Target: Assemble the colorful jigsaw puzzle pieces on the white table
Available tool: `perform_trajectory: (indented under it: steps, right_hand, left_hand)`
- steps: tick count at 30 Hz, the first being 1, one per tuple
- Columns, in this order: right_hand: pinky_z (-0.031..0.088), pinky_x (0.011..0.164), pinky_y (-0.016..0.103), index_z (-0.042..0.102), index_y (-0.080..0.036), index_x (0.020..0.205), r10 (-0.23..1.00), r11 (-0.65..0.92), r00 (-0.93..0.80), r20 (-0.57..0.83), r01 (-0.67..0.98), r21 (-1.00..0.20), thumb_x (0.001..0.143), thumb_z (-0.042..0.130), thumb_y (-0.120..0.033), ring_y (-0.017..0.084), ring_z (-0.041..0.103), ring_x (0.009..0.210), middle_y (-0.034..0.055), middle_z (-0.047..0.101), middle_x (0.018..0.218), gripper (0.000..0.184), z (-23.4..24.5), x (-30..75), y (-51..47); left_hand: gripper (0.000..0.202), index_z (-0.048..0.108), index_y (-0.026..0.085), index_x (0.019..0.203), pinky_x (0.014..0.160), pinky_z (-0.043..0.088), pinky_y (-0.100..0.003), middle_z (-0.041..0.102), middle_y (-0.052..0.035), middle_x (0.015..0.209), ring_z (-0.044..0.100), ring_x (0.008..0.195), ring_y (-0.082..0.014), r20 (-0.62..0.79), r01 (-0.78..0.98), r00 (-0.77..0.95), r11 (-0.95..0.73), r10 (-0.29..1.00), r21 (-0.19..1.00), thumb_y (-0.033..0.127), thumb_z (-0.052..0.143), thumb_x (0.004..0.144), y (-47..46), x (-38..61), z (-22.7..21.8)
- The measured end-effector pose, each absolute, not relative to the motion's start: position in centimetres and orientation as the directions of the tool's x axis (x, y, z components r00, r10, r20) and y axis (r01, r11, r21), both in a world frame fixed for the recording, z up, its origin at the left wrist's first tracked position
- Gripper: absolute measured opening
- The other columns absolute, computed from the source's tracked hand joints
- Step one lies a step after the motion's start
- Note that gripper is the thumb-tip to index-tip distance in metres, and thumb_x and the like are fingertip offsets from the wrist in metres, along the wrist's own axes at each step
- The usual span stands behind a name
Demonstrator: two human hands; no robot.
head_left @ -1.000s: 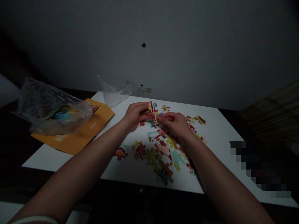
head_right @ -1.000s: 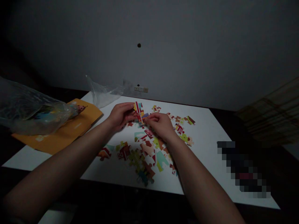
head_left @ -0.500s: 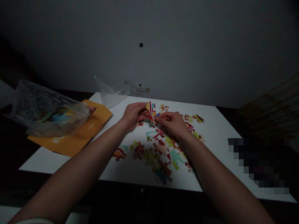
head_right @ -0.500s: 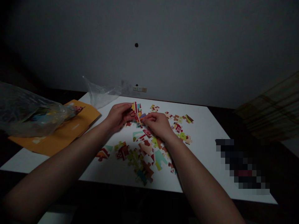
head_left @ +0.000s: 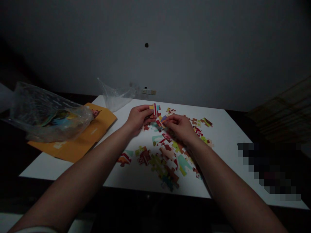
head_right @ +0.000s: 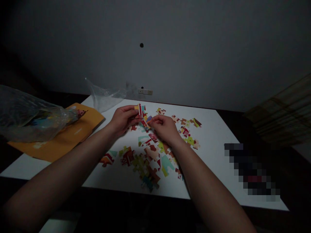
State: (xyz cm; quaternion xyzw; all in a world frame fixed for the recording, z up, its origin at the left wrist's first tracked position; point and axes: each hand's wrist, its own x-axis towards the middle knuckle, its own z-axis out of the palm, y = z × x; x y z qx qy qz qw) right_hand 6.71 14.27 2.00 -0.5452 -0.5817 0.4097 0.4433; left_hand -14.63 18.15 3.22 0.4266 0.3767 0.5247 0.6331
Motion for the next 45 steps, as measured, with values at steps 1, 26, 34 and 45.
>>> perform_trajectory:
  steps: [1, 26, 34, 45]
  right_hand:
    - [0.047, 0.068, 0.034, 0.080, -0.024, 0.086, 0.994, 0.104, 0.010, 0.111, 0.285, -0.953, 0.077, 0.081, -0.045, 0.020, 0.064, 0.071, 0.0036, 0.078, 0.081, 0.023, 2.0, 6.8, 14.4]
    - [0.061, 0.083, 0.040, 0.087, -0.028, 0.103, 0.852, 0.469, 0.102, 0.513, 0.289, -0.835, 0.090, 0.081, -0.052, 0.027, 0.074, 0.096, 0.0073, 0.082, 0.106, 0.028, 4.1, 6.6, 11.7]
    - [0.060, 0.070, 0.038, 0.088, -0.028, 0.100, 0.916, 0.369, 0.100, 0.388, 0.168, -0.914, 0.085, 0.086, -0.050, 0.022, 0.070, 0.079, 0.0053, 0.079, 0.098, 0.027, 4.2, 6.1, 11.7]
    - [0.059, 0.071, 0.036, 0.084, -0.027, 0.086, 0.889, 0.389, 0.156, 0.431, 0.240, -0.889, 0.085, 0.089, -0.045, 0.020, 0.067, 0.076, 0.0033, 0.076, 0.086, 0.018, 4.5, 6.4, 12.1]
  left_hand:
    - [0.023, 0.082, 0.014, 0.092, 0.067, 0.066, -0.023, 0.081, -0.0082, 0.086, 0.078, 0.073, -0.0160, -0.030, -0.334, 0.152, 0.080, 0.988, 0.939, 0.024, 0.091, 0.073, 18.2, -14.7, 3.2]
    - [0.046, 0.079, 0.022, 0.108, 0.064, 0.062, -0.024, 0.074, 0.0023, 0.081, 0.074, 0.067, -0.0143, 0.265, -0.239, 0.158, -0.223, 0.951, 0.945, 0.033, 0.105, 0.071, 15.2, -13.7, 4.0]
    - [0.049, 0.078, 0.024, 0.110, 0.065, 0.061, -0.024, 0.072, 0.0029, 0.083, 0.076, 0.073, -0.0153, 0.200, -0.197, 0.152, -0.168, 0.968, 0.966, 0.031, 0.107, 0.070, 14.7, -13.6, 4.4]
    - [0.053, 0.062, 0.026, 0.096, 0.060, 0.057, -0.024, 0.068, 0.0051, 0.073, 0.077, 0.072, -0.0185, 0.203, -0.129, 0.118, -0.188, 0.972, 0.974, 0.040, 0.107, 0.070, 14.5, -13.5, 4.5]
